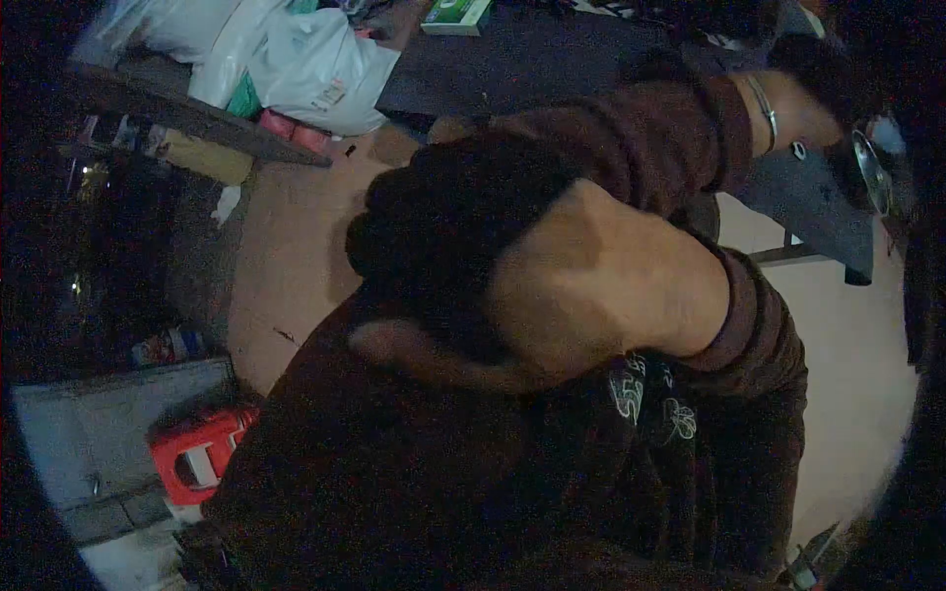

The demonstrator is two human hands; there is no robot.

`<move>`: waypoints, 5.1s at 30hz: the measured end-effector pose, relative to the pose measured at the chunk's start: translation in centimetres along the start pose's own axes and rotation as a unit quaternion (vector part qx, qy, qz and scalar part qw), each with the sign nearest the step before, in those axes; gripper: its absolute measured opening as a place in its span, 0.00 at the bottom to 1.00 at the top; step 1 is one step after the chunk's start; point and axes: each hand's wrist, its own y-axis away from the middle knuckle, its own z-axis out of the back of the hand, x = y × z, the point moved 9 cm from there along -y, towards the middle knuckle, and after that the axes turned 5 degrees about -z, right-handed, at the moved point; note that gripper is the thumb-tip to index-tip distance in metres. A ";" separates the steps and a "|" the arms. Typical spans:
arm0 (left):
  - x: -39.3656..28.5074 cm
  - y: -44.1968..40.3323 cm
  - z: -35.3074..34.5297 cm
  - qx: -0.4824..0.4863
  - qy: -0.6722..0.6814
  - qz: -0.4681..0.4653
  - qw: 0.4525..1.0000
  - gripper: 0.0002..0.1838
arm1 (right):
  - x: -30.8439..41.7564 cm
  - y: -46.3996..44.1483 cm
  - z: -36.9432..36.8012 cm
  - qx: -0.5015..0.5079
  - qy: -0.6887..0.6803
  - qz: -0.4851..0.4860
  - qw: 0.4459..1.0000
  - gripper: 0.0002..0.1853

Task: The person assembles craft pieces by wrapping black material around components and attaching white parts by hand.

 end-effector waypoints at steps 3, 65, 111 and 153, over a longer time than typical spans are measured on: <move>0.8 5.6 1.2 0.026 0.088 0.128 0.988 0.20 | 0.3 0.5 1.1 -0.025 -0.001 -0.006 1.000 0.10; -2.1 -2.2 -1.1 0.067 0.272 -0.015 0.960 0.27 | -1.7 8.8 6.8 -0.324 -0.534 -0.174 0.761 0.30; 3.6 1.1 -3.9 0.161 0.323 0.267 0.894 0.28 | -8.6 18.7 9.0 -0.214 0.213 -0.418 0.857 0.12; -1.2 3.2 -0.4 0.084 0.274 0.093 0.954 0.16 | -9.9 20.1 4.3 -0.310 -0.162 -0.532 0.771 0.14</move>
